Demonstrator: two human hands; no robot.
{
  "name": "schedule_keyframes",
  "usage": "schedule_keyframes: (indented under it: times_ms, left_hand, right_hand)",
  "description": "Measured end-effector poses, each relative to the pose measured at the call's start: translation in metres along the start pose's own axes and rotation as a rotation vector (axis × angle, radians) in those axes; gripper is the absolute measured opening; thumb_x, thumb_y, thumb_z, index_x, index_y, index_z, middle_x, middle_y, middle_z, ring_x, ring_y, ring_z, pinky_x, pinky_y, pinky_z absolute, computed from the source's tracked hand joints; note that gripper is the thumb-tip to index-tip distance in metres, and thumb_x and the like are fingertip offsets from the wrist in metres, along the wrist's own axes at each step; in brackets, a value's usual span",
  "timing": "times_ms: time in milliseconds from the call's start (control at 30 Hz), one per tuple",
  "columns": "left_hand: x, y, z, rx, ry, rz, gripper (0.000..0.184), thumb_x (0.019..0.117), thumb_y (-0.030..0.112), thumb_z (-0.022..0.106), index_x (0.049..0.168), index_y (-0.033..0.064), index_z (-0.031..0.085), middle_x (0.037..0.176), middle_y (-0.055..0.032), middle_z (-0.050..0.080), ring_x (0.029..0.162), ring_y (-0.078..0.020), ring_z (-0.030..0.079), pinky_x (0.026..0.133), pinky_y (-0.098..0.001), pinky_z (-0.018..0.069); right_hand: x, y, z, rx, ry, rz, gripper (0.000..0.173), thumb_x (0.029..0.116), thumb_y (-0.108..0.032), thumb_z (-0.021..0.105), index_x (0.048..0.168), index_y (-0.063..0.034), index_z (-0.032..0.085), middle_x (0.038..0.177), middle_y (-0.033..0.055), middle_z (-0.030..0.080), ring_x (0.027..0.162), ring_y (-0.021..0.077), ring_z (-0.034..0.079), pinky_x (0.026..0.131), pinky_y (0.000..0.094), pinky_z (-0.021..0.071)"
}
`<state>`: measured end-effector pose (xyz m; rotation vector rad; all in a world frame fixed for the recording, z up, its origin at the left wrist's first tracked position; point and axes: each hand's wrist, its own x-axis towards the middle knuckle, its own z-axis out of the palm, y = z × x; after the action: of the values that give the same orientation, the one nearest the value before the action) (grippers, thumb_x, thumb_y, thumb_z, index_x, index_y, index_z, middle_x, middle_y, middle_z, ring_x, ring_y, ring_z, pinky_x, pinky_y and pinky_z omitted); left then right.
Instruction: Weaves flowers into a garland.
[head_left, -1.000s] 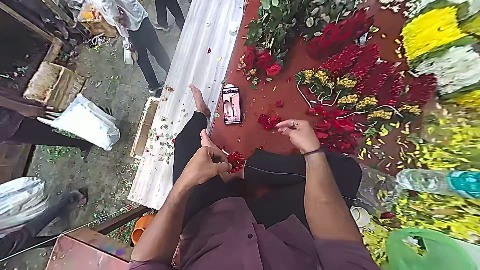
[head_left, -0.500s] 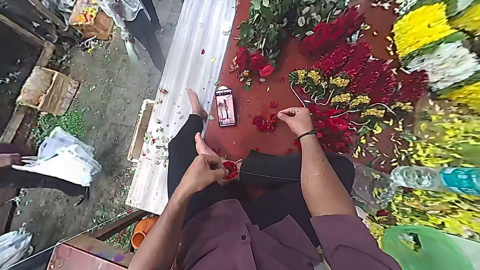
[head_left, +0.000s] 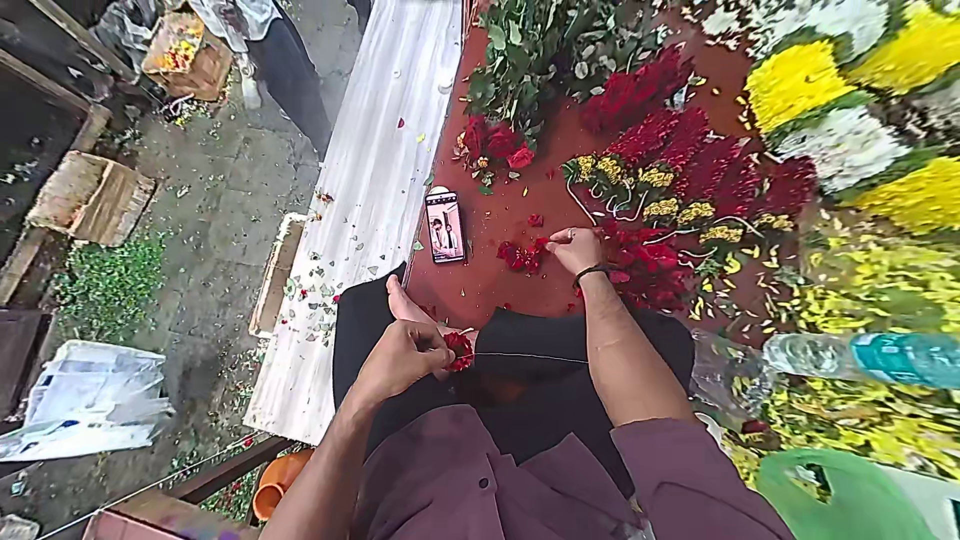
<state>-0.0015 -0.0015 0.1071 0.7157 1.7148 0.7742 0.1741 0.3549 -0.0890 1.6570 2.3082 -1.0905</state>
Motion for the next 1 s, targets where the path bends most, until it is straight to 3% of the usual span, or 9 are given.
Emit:
schedule_keyframes:
  times_ms: [67, 133, 200, 300, 433, 600, 700, 833, 1000]
  left_hand:
    - [-0.001, -0.001, -0.002, -0.005, 0.008, -0.002, 0.015, 0.0878, 0.025, 0.075, 0.079, 0.0133, 0.075, 0.069, 0.0062, 0.067, 0.061, -0.0032, 0.059, 0.058, -0.0263, 0.0496]
    - [-0.002, -0.003, -0.003, -0.012, 0.013, -0.011, 0.015, 0.0884, 0.026, 0.075, 0.08, 0.0132, 0.075, 0.069, 0.0056, 0.067, 0.061, -0.0041, 0.06, 0.059, -0.0269, 0.0502]
    - [-0.002, -0.007, -0.003, -0.018, 0.021, -0.022, 0.015, 0.0884, 0.026, 0.075, 0.081, 0.0132, 0.075, 0.07, 0.0055, 0.067, 0.062, -0.0044, 0.06, 0.059, -0.0271, 0.0507]
    - [0.0, -0.011, -0.001, -0.021, 0.015, -0.028, 0.016, 0.0878, 0.027, 0.076, 0.08, 0.0132, 0.075, 0.069, 0.0057, 0.066, 0.061, -0.0043, 0.059, 0.059, -0.0272, 0.0496]
    - [0.002, -0.007, 0.004, -0.034, -0.004, -0.022, 0.015, 0.0877, 0.025, 0.076, 0.08, 0.0126, 0.074, 0.068, 0.0059, 0.066, 0.06, -0.0041, 0.059, 0.058, -0.0265, 0.0493]
    - [-0.003, -0.005, 0.004, -0.051, -0.01, -0.002, 0.015, 0.0892, 0.023, 0.075, 0.081, 0.0112, 0.074, 0.069, 0.0047, 0.068, 0.061, -0.0044, 0.061, 0.059, -0.0259, 0.051]
    - [-0.008, -0.007, 0.002, -0.043, 0.002, -0.005, 0.015, 0.0891, 0.024, 0.075, 0.081, 0.0116, 0.074, 0.07, 0.0051, 0.068, 0.062, -0.004, 0.061, 0.06, -0.0263, 0.0516]
    - [-0.011, -0.012, 0.0, -0.049, 0.011, -0.023, 0.014, 0.0885, 0.024, 0.075, 0.081, 0.0119, 0.075, 0.069, 0.0055, 0.068, 0.061, -0.0033, 0.06, 0.059, -0.0263, 0.0507]
    - [0.001, -0.016, 0.002, -0.032, -0.017, -0.004, 0.015, 0.089, 0.024, 0.075, 0.081, 0.0121, 0.075, 0.069, 0.0054, 0.066, 0.061, -0.004, 0.059, 0.059, -0.027, 0.0494]
  right_hand:
    - [0.006, -0.002, 0.014, 0.049, 0.03, 0.027, 0.03, 0.083, -0.032, 0.083, 0.102, -0.0098, 0.079, 0.105, 0.0179, 0.074, 0.103, 0.0394, 0.069, 0.091, 0.0675, 0.0504]
    - [0.008, -0.005, 0.017, 0.205, 0.106, 0.021, 0.022, 0.0831, -0.024, 0.083, 0.098, -0.0078, 0.079, 0.101, 0.0163, 0.075, 0.1, 0.0346, 0.07, 0.09, 0.0627, 0.0522]
    - [0.007, -0.006, 0.013, 0.384, 0.141, 0.009, 0.02, 0.085, -0.019, 0.081, 0.099, -0.0059, 0.078, 0.099, 0.0131, 0.075, 0.095, 0.0261, 0.07, 0.09, 0.053, 0.0552]
    - [0.003, -0.007, 0.005, 0.561, 0.149, 0.052, 0.018, 0.0881, -0.016, 0.077, 0.102, -0.0048, 0.077, 0.092, 0.0096, 0.074, 0.08, 0.0177, 0.067, 0.073, 0.0411, 0.0545]
    - [-0.004, -0.007, 0.002, 0.694, 0.123, 0.09, 0.016, 0.0936, -0.013, 0.07, 0.105, -0.0045, 0.075, 0.093, 0.0078, 0.076, 0.077, 0.015, 0.071, 0.068, 0.0343, 0.0581]
    - [-0.01, -0.011, 0.003, 0.696, 0.018, 0.133, 0.025, 0.1017, -0.013, 0.061, 0.125, -0.0072, 0.068, 0.1, 0.0124, 0.074, 0.073, 0.0195, 0.072, 0.062, 0.0352, 0.0604]
    - [-0.016, -0.012, 0.001, 0.639, 0.005, 0.099, 0.043, 0.0945, -0.006, 0.068, 0.136, -0.0088, 0.061, 0.108, 0.0154, 0.069, 0.068, 0.0197, 0.067, 0.056, 0.0343, 0.0564]
    - [-0.039, -0.03, -0.017, 0.606, 0.006, 0.034, 0.032, 0.0865, 0.002, 0.072, 0.118, -0.0032, 0.068, 0.096, 0.0105, 0.071, 0.063, 0.0141, 0.062, 0.055, 0.0308, 0.0537]
    - [-0.091, -0.062, -0.046, 0.699, -0.019, -0.056, 0.017, 0.0918, -0.002, 0.071, 0.109, -0.003, 0.072, 0.089, 0.0078, 0.073, 0.062, 0.0125, 0.064, 0.05, 0.0268, 0.0513]
